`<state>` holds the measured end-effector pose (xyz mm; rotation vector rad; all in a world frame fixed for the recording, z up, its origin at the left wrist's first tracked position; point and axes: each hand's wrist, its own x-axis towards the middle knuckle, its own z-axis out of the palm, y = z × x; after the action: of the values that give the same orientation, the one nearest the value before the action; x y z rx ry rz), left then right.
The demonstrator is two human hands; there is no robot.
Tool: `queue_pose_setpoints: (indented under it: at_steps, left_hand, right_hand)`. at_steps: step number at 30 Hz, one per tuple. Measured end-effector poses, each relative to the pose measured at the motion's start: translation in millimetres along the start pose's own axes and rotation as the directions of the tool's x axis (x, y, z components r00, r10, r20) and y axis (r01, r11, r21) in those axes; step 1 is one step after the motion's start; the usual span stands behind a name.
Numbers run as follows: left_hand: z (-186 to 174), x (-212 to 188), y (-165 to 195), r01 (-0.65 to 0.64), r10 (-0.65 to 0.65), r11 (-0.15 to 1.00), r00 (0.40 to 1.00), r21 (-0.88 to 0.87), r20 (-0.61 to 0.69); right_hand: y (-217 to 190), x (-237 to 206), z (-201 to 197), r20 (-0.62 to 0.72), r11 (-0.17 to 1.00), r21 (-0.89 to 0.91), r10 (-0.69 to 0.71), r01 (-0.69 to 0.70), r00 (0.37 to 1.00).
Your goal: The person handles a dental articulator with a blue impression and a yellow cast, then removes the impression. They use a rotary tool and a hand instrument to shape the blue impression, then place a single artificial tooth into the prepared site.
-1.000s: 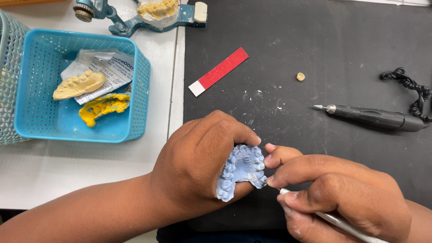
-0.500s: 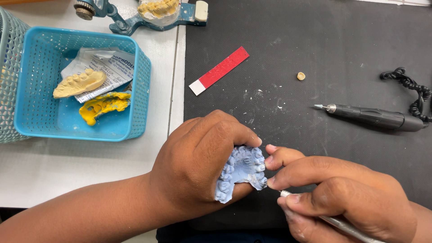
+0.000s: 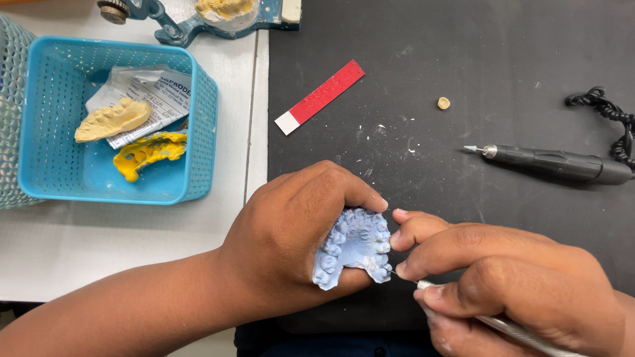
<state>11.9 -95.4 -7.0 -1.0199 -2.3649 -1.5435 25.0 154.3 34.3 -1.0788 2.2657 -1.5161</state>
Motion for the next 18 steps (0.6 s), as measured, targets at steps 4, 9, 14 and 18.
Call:
queue_pose_setpoints:
  at_steps: [4, 9, 14, 18]
  left_hand:
    - [0.1, 0.0, 0.7, -0.010, 0.010, 1.000, 1.000, -0.015, -0.017]
    - [-1.1, -3.9, -0.8, -0.001, 0.001, 1.000, 1.000, 0.026, 0.001]
    - [-1.7, -4.7, -0.7, -0.005, 0.005, 1.000, 1.000, 0.025, -0.002]
    - [-5.9, 0.3, 2.9, -0.039, 0.041, 0.998, 0.998, 0.048, -0.037]
  right_hand:
    - [-6.3, -2.6, 0.7, -0.023, 0.995, 0.076, 0.065, -0.064, 0.998]
    - [-5.3, 1.6, 0.7, 0.003, 0.998, 0.055, 0.022, -0.022, 1.000]
    - [-7.0, 0.1, 2.3, -0.023, 0.998, 0.029, 0.064, -0.063, 0.998]
    - [-8.5, -3.9, 5.7, -0.080, 0.995, 0.023, 0.095, -0.094, 0.992]
